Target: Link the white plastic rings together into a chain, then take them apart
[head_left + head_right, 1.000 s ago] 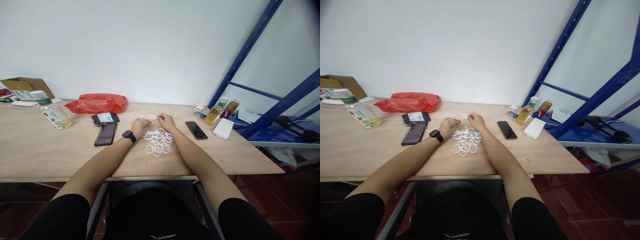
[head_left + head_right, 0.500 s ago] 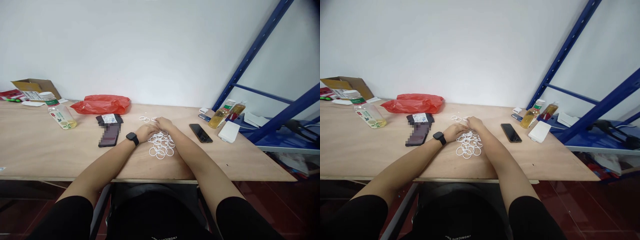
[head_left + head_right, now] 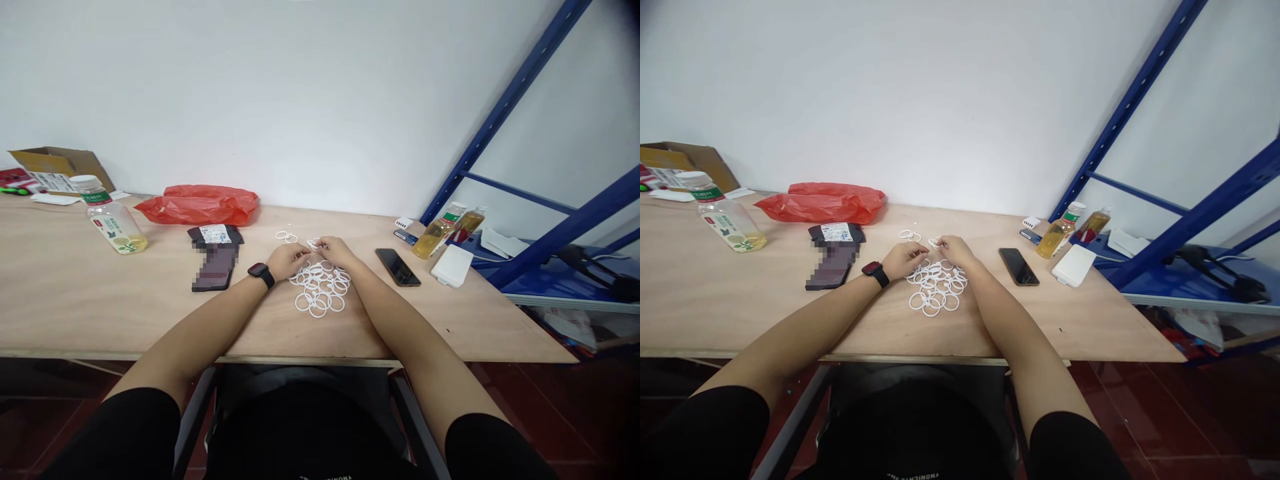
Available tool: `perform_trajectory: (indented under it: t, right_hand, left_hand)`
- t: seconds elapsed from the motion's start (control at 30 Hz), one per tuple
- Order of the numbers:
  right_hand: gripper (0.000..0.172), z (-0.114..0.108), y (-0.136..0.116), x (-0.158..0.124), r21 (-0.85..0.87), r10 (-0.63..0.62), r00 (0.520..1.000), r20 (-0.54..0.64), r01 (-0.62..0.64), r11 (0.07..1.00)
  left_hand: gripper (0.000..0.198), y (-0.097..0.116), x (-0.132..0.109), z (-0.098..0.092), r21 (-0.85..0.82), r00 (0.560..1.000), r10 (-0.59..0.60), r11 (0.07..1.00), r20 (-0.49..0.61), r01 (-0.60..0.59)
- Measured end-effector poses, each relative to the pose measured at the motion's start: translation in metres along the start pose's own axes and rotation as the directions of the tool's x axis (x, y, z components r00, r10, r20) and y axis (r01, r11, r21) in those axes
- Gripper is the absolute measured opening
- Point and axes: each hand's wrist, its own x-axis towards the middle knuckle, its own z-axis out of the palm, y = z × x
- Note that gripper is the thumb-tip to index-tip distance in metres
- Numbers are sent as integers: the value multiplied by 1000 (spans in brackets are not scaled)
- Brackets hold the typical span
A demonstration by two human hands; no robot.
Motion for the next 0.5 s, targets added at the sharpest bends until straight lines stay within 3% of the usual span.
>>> perform_trajectory:
  t: [0.13, 0.27, 0.5]
  right_hand:
    - [25, 4, 2, -1, 67, -10, 998, -63, 14, 998]
    - [33, 4, 9, -5, 96, 28, 989, -148, -14, 995]
    - [32, 0, 12, -7, 218, 134, 940, -313, -66, 974]
  left_hand:
    - [24, -3, 0, -1, 13, 997, -70, 997, -12, 70]
    - [25, -2, -1, -2, 23, 998, -60, 998, 14, 60]
    - [25, -4, 0, 0, 58, 997, -68, 996, 37, 66]
